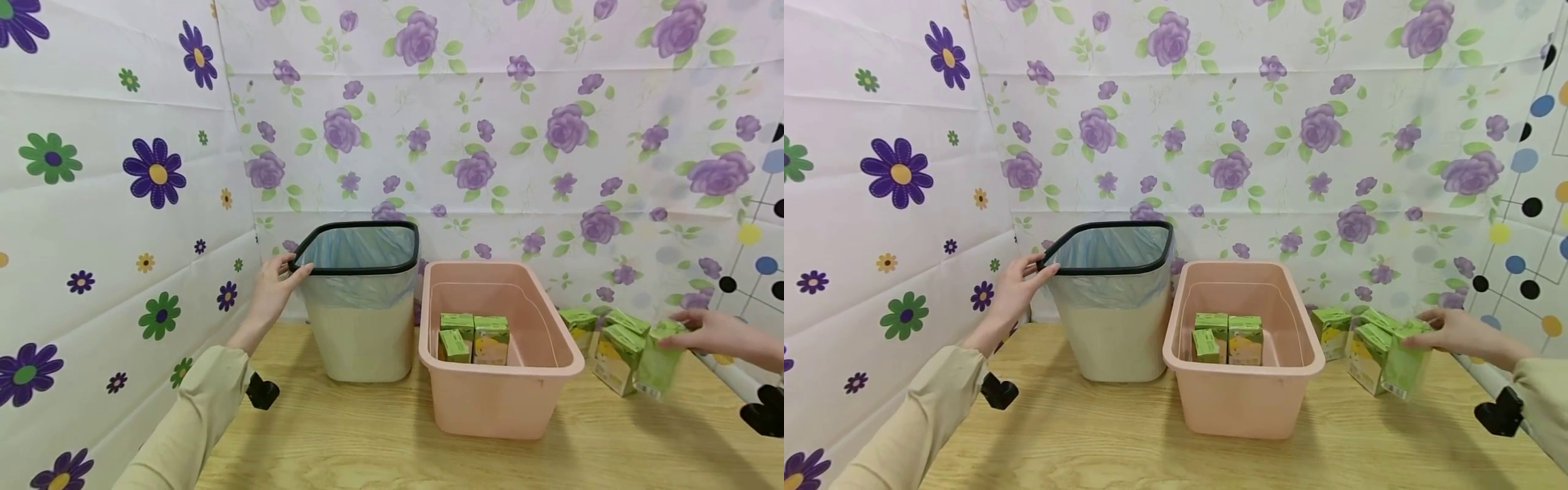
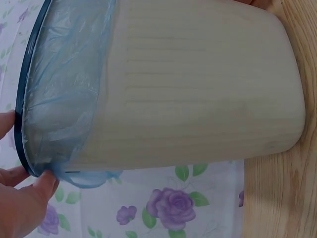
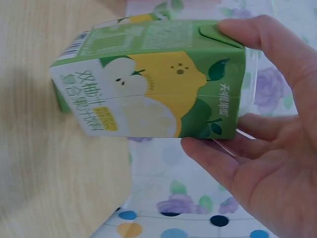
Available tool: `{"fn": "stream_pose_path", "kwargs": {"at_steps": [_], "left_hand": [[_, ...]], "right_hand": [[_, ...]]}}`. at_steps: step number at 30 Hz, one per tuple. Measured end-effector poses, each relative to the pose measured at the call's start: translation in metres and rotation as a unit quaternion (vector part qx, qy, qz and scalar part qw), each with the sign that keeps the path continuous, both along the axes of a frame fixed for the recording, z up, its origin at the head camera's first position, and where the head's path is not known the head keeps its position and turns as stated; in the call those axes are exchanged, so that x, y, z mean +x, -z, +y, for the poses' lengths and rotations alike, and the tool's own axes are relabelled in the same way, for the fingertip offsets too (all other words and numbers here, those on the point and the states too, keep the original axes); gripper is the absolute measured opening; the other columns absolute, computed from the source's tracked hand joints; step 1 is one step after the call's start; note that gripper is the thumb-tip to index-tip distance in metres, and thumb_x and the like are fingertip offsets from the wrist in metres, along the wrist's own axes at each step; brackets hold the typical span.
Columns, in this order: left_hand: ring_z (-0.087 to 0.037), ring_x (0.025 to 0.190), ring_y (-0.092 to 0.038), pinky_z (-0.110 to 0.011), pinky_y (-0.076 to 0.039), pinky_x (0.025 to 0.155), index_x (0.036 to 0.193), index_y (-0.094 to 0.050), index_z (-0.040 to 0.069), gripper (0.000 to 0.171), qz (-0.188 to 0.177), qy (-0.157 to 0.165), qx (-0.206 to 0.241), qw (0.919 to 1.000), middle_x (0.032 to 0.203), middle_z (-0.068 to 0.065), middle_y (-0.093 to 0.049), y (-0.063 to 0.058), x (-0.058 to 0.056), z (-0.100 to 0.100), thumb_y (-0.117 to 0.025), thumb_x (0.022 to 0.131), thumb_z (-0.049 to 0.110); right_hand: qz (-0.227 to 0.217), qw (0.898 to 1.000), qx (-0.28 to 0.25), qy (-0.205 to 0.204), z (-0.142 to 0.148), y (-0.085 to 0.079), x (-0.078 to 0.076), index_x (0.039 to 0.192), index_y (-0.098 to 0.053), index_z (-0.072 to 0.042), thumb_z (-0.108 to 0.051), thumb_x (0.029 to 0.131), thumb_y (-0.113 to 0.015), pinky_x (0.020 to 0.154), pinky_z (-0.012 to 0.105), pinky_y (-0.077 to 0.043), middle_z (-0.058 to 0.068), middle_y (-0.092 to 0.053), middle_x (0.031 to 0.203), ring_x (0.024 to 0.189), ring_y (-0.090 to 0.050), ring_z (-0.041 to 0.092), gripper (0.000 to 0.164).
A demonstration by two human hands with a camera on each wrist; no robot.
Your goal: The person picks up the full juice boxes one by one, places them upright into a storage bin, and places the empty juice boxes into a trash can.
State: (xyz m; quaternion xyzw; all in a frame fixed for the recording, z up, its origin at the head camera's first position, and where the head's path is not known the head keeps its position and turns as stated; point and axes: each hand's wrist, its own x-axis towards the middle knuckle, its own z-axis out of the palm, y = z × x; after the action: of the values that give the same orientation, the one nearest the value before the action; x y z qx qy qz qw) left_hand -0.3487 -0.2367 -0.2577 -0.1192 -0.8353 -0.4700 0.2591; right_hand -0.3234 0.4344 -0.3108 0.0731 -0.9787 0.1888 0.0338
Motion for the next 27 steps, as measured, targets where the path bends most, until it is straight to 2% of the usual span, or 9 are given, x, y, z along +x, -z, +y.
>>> {"fn": "stream_pose_path", "kwargs": {"at_steps": [4, 11, 17, 20, 27], "left_hand": [[-0.039, 0.115, -0.038, -0.045, -0.035, 0.091, 0.129, -0.04, -0.008, 0.063, -0.01, 0.014, 0.016, 0.9997, 0.128, -0.025, -0.034, -0.001, 0.001, -0.001, -0.062, 0.086, 0.033], [-0.037, 0.115, -0.04, -0.043, -0.037, 0.09, 0.129, -0.042, -0.007, 0.062, -0.018, 0.015, 0.03, 0.9993, 0.128, -0.023, -0.035, -0.001, 0.003, -0.003, -0.064, 0.085, 0.032], [-0.036, 0.115, -0.042, -0.043, -0.037, 0.09, 0.128, -0.043, -0.006, 0.065, -0.021, 0.001, 0.028, 0.9994, 0.129, -0.023, -0.036, -0.004, 0.004, -0.002, -0.064, 0.084, 0.036], [-0.035, 0.114, -0.042, -0.043, -0.037, 0.089, 0.128, -0.044, -0.005, 0.065, -0.026, -0.007, 0.023, 0.9994, 0.13, -0.022, -0.036, -0.006, 0.003, -0.001, -0.063, 0.084, 0.039], [-0.035, 0.113, -0.044, -0.043, -0.039, 0.087, 0.126, -0.047, -0.004, 0.061, -0.03, -0.026, 0.02, 0.999, 0.13, -0.021, -0.038, -0.008, 0.003, 0.003, -0.062, 0.085, 0.038]], "right_hand": [[0.014, 0.999, -0.035, -0.008, -0.005, -0.012, -0.003, 0.116, -0.031, 0.025, -0.035, 0.08, -0.068, 0.064, 0.045, -0.046, 0.044, -0.038, 0.105, 0.092, -0.042, 0.054, 0.078], [0.01, 1.0, -0.023, 0.003, -0.015, -0.046, -0.005, 0.119, -0.03, 0.025, -0.042, 0.08, -0.066, 0.06, 0.042, -0.047, 0.044, -0.043, 0.104, 0.082, -0.052, 0.046, 0.085], [0.023, 1.0, 0.003, -0.003, -0.029, -0.07, -0.006, 0.123, -0.031, 0.021, -0.045, 0.083, -0.061, 0.063, 0.048, -0.043, 0.045, -0.037, 0.111, 0.095, -0.043, 0.053, 0.082], [0.03, 0.999, -0.006, -0.013, -0.039, -0.08, -0.006, 0.125, -0.031, 0.018, -0.045, 0.085, -0.059, 0.065, 0.051, -0.042, 0.045, -0.036, 0.114, 0.099, -0.04, 0.054, 0.081], [0.046, 0.996, -0.04, -0.064, -0.061, -0.1, -0.004, 0.133, -0.03, 0.009, -0.038, 0.088, -0.057, 0.076, 0.058, -0.037, 0.04, -0.032, 0.124, 0.109, -0.034, 0.051, 0.07]]}}
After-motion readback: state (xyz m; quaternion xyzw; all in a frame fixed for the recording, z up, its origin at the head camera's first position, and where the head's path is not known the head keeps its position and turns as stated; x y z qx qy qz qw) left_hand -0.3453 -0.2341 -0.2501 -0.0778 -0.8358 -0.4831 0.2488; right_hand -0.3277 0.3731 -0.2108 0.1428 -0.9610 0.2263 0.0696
